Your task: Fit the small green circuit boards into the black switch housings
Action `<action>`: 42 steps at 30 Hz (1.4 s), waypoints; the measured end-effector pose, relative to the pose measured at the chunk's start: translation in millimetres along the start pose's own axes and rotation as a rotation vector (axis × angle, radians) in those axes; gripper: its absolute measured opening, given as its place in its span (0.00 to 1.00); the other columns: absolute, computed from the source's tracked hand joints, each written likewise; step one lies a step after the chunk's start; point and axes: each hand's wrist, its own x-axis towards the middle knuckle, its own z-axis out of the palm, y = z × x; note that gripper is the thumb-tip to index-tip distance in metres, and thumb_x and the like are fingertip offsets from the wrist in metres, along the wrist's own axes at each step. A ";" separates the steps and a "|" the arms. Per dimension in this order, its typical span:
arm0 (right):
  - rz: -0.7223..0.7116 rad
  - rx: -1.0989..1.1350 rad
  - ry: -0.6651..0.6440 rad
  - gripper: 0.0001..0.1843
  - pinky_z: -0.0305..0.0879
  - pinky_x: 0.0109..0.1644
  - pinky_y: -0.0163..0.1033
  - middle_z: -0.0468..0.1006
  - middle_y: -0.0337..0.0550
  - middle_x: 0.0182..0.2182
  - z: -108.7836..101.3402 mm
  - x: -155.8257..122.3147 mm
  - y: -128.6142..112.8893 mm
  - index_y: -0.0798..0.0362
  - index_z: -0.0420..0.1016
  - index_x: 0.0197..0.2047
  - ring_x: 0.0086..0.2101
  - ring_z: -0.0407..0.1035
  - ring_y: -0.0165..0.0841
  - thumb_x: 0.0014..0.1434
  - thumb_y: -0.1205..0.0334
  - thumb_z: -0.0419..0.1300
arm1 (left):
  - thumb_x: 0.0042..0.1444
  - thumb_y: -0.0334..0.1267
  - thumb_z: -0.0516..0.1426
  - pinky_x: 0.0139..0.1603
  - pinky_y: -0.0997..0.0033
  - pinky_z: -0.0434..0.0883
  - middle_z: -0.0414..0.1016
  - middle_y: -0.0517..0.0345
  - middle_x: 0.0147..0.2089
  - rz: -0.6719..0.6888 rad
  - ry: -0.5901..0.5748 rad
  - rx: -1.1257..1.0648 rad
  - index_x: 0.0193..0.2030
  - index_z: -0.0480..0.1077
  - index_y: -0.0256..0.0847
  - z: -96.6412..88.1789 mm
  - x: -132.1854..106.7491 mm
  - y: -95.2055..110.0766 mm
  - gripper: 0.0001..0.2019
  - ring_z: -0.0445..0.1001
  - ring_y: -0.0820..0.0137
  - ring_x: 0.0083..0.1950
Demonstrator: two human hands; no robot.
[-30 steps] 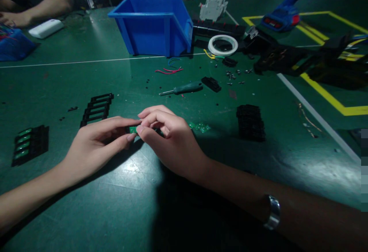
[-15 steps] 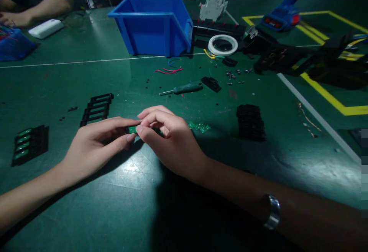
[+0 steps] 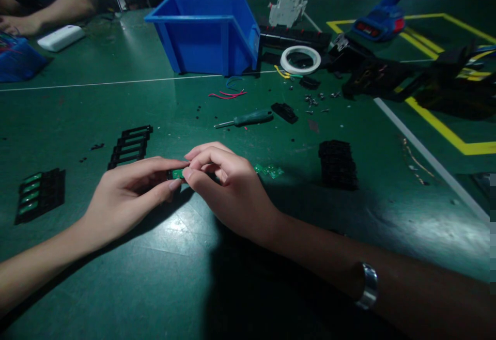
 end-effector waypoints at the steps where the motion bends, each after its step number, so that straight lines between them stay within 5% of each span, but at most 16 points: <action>1: -0.002 0.004 0.001 0.06 0.71 0.50 0.41 0.77 0.47 0.46 0.0 0.0 0.1 0.53 0.76 0.33 0.49 0.73 0.37 0.63 0.66 0.62 | 0.63 0.39 0.63 0.38 0.72 0.76 0.83 0.52 0.50 -0.003 -0.001 -0.001 0.54 0.80 0.45 0.0 -0.2 0.2 0.13 0.81 0.66 0.44; 42: -0.011 0.073 0.029 0.05 0.71 0.45 0.38 0.77 0.46 0.44 1.7 0.0 4.8 0.54 0.76 0.33 0.46 0.74 0.35 0.63 0.67 0.63 | 0.62 0.36 0.64 0.29 0.78 0.69 0.80 0.60 0.34 0.001 0.041 -0.028 0.51 0.80 0.42 1.5 1.8 4.2 0.11 0.72 0.77 0.29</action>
